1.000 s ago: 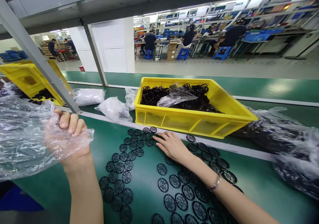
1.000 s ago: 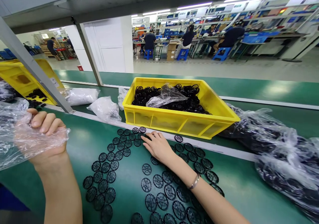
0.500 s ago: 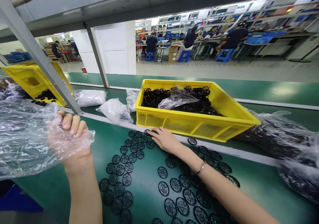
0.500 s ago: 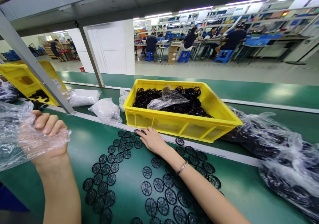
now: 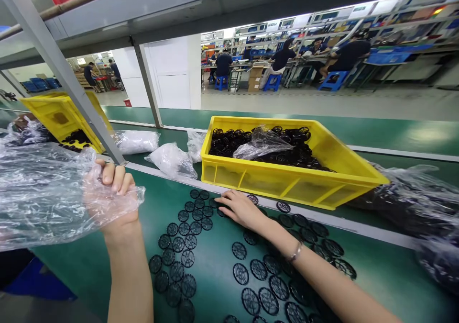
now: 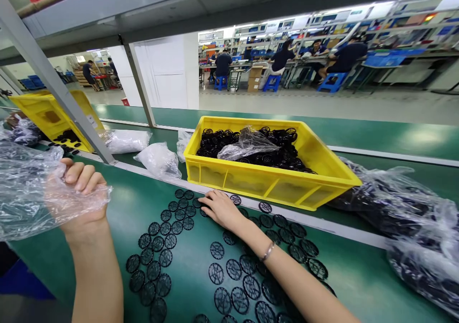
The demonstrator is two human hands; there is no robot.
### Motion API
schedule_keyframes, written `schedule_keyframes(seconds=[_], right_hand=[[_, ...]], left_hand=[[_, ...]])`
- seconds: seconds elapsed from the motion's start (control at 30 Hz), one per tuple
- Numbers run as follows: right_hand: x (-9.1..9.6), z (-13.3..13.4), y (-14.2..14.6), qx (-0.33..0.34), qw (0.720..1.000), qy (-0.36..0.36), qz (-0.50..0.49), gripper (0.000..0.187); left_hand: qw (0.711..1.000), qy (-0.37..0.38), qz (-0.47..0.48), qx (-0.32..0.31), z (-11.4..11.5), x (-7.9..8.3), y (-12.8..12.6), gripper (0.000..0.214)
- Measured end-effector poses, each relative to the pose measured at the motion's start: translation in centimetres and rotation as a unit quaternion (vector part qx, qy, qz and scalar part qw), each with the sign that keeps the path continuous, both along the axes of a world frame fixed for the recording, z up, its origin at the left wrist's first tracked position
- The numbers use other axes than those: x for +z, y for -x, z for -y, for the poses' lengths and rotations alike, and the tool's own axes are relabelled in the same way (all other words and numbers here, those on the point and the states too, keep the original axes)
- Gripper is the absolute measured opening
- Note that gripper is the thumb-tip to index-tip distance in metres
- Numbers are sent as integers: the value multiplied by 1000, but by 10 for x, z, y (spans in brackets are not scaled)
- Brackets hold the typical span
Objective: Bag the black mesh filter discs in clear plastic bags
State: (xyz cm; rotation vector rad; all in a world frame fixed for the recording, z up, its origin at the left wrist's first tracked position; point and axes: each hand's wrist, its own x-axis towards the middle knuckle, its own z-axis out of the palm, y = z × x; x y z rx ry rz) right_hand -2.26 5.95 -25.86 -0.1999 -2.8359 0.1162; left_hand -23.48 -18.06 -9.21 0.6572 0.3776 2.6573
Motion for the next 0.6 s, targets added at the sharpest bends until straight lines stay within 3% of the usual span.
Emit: schedule_keyframes(seconds=[0.17,0.27,0.43,0.6], right_hand=[[-5,-14,-50,-16,1000,1,-6,26],[-1,3,-56,-52,995,53,-59,33],[-4,62,-2,-89,969,208,-100,54],[-22,82,64,-171,954,241,-43,71]], left_hand=[[1000,-5,2,-1,0,1,1,27],[1000,2,2,-9,-4,1,-4,24],[1000,-20,-1,-20,-3,2,-11,31],[998,-51,-7,-25,10,2,-10,36]])
